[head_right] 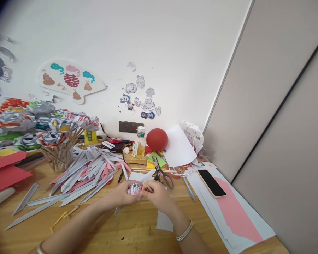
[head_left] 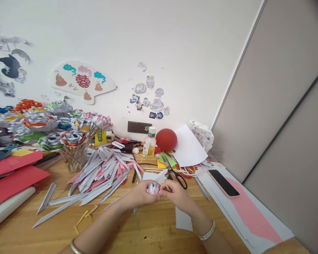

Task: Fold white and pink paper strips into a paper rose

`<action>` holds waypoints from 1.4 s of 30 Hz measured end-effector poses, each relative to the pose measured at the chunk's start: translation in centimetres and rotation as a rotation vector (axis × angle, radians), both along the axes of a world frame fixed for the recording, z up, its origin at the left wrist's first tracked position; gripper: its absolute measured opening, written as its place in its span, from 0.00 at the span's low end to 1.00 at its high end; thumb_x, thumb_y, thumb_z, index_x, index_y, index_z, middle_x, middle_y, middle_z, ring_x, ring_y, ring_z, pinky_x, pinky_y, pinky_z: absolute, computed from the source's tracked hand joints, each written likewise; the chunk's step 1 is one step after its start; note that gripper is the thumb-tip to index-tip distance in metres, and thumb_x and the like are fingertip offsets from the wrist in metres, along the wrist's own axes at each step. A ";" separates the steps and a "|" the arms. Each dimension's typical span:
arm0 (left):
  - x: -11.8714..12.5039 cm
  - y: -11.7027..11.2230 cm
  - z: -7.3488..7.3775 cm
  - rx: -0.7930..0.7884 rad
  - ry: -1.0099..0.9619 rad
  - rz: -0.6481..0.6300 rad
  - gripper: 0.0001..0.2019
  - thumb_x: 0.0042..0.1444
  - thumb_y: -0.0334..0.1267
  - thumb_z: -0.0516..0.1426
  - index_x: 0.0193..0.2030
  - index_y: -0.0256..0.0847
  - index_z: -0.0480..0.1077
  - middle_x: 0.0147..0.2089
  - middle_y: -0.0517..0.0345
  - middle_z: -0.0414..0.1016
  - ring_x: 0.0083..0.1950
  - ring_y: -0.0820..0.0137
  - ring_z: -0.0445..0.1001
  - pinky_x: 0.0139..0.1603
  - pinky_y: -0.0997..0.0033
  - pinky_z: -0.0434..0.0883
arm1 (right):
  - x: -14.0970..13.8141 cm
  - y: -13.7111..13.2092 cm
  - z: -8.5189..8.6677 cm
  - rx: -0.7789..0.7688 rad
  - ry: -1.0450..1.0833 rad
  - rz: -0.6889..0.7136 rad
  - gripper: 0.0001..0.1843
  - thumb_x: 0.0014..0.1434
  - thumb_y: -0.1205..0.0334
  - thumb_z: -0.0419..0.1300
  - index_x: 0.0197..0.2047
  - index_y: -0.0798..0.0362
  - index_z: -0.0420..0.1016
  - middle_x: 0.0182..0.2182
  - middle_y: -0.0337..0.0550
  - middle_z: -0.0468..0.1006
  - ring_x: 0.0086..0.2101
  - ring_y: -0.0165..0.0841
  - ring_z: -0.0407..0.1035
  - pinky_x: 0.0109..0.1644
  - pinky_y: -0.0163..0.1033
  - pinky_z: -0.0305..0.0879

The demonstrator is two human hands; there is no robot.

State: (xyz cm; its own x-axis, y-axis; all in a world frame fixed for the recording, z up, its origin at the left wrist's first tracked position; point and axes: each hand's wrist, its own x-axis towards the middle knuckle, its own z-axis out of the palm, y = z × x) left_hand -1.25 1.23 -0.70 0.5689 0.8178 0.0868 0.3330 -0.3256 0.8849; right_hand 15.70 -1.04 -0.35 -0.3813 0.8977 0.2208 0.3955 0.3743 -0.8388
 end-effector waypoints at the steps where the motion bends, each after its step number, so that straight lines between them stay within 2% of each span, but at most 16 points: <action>1: 0.0 0.0 0.1 0.000 0.000 0.001 0.12 0.40 0.39 0.57 0.32 0.35 0.69 0.26 0.63 0.66 0.27 0.75 0.61 0.29 0.78 0.61 | 0.0 0.0 0.0 -0.003 -0.002 0.000 0.14 0.52 0.53 0.57 0.24 0.55 0.69 0.22 0.34 0.61 0.25 0.26 0.52 0.29 0.32 0.48; 8: 0.0 -0.1 0.2 -0.007 0.005 0.004 0.10 0.40 0.39 0.57 0.29 0.35 0.68 0.25 0.64 0.64 0.27 0.76 0.60 0.28 0.79 0.60 | -0.1 -0.1 0.2 -0.011 -0.002 0.007 0.14 0.52 0.53 0.57 0.24 0.55 0.69 0.22 0.34 0.60 0.25 0.27 0.53 0.28 0.32 0.49; 17: -0.1 0.1 -0.2 0.004 0.021 -0.021 0.12 0.41 0.39 0.57 0.33 0.34 0.70 0.27 0.62 0.67 0.27 0.75 0.62 0.29 0.79 0.62 | 0.1 -0.2 0.1 -0.075 0.023 0.014 0.13 0.50 0.53 0.59 0.27 0.55 0.70 0.23 0.35 0.64 0.26 0.27 0.56 0.30 0.32 0.52; 26: -0.1 0.0 0.1 -0.020 0.035 -0.012 0.15 0.39 0.39 0.58 0.36 0.34 0.71 0.29 0.61 0.70 0.30 0.73 0.64 0.31 0.77 0.63 | 0.2 -0.5 0.2 -0.128 0.037 0.018 0.11 0.50 0.55 0.59 0.28 0.55 0.69 0.24 0.36 0.68 0.27 0.28 0.58 0.30 0.32 0.53; 36: -0.4 -0.1 0.6 -0.086 0.011 -0.051 0.18 0.35 0.37 0.60 0.37 0.36 0.69 0.30 0.63 0.69 0.30 0.74 0.63 0.31 0.77 0.62 | 0.4 -0.4 0.4 -0.097 0.007 0.009 0.13 0.51 0.52 0.57 0.27 0.55 0.67 0.21 0.33 0.58 0.24 0.25 0.51 0.27 0.30 0.49; 42: -0.3 -0.4 0.9 -0.098 0.007 -0.031 0.15 0.37 0.36 0.58 0.35 0.35 0.68 0.27 0.64 0.65 0.27 0.76 0.59 0.27 0.78 0.59 | 0.3 -0.4 0.5 -0.113 0.039 0.023 0.13 0.51 0.53 0.57 0.27 0.55 0.67 0.22 0.34 0.60 0.25 0.26 0.52 0.28 0.31 0.49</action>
